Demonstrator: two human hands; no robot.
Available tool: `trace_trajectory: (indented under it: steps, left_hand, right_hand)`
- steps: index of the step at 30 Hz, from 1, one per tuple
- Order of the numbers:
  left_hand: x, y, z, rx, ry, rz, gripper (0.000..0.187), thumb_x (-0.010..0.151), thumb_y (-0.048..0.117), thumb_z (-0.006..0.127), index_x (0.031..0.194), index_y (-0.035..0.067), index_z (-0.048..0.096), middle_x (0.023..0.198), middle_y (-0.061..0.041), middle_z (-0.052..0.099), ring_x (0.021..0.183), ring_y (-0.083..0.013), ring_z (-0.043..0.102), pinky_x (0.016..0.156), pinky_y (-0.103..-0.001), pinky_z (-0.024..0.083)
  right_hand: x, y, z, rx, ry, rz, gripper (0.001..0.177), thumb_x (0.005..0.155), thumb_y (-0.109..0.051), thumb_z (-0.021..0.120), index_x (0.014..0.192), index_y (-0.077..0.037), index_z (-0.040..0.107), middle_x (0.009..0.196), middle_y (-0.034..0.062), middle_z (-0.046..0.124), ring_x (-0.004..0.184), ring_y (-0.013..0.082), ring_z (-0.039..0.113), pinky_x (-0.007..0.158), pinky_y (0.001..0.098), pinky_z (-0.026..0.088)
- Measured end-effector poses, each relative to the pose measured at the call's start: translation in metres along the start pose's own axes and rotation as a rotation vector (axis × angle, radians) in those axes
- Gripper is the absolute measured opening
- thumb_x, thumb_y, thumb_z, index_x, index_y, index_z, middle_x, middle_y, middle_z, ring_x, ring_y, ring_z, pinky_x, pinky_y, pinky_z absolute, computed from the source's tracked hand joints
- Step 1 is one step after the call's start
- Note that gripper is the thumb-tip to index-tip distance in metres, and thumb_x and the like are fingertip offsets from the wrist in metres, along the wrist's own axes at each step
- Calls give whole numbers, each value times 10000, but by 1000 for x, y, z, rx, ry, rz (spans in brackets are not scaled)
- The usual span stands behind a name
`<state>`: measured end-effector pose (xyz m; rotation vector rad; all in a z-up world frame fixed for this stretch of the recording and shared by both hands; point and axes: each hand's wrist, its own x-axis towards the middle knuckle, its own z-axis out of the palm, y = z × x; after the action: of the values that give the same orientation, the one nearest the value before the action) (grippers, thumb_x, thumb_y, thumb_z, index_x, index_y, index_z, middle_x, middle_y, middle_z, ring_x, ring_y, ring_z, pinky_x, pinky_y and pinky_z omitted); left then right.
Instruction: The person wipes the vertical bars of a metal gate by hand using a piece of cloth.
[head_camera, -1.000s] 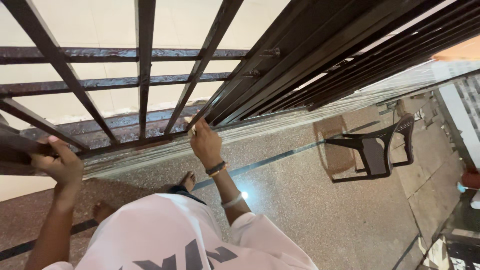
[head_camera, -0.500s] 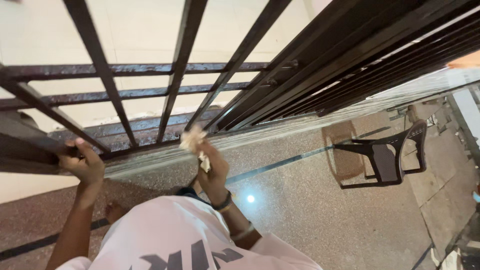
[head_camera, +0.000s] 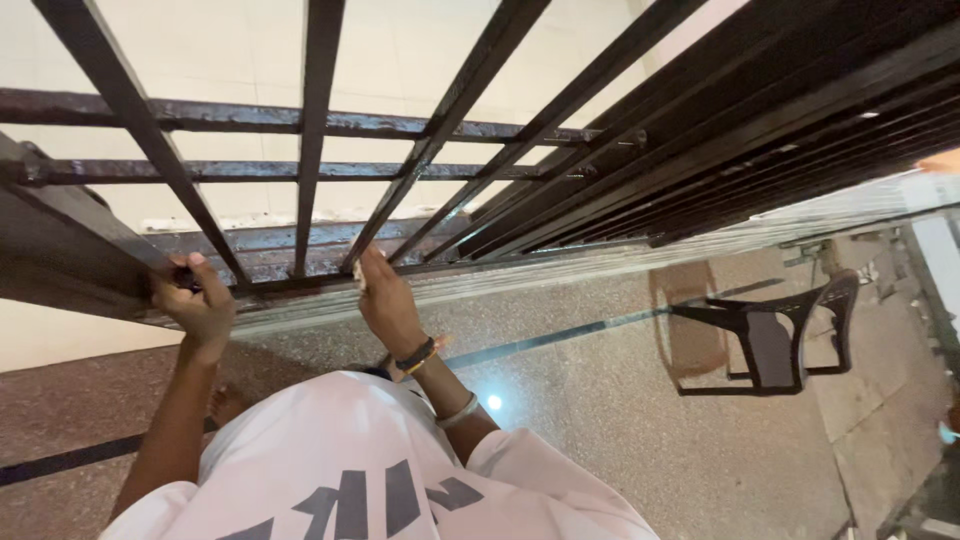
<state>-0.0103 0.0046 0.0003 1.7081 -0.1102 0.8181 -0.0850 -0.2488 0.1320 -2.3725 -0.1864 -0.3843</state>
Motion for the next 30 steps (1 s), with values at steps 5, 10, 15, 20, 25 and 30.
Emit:
trace_trajectory:
  steps: [5,10,15,20,25,30]
  left_hand:
    - [9,9,-2,74,-1,96,188,1160,131,596,1056,-5,518,864,-111,540,729,-236,532,686,-347,426]
    - [7,-1,1,98,29,132,163,1152,134,583,1062,12,522,841,-76,544,689,-208,530,672,-341,429]
    - [11,6,1,-47,24,-27,203,1129,155,587,1016,12,497,794,-54,559,680,-163,541,591,-296,421]
    - [13,25,-2,-3,56,-9,176,1118,121,603,1038,-6,510,814,-74,585,689,-184,596,644,-327,472]
    - [13,24,-4,32,26,6,157,1136,107,607,1068,-3,517,810,-84,561,670,-196,583,644,-323,461]
    - [14,25,-4,-24,-18,-29,180,1133,119,616,1050,4,507,821,-75,570,691,-191,588,623,-314,463]
  right_hand:
    - [-16,-16,-8,-78,-49,69,575,803,124,518,1361,-15,522,1532,205,490,1021,456,677,788,464,602]
    - [-12,-5,-13,-127,-156,107,530,799,101,546,1316,-18,538,1508,196,513,913,461,680,751,503,579]
    - [1,-3,-2,-74,-125,99,630,799,110,531,1415,-22,503,1408,227,575,916,471,662,746,520,559]
    - [-29,3,-1,-89,-103,68,519,776,81,587,1272,-70,594,1424,241,583,946,436,691,785,481,586]
    - [-19,6,-10,-21,1,22,573,794,90,553,1341,-74,604,1362,187,641,1052,409,694,848,460,590]
    - [-2,-23,3,34,24,40,489,869,-50,741,1323,-39,560,1342,238,599,1036,435,638,755,476,561]
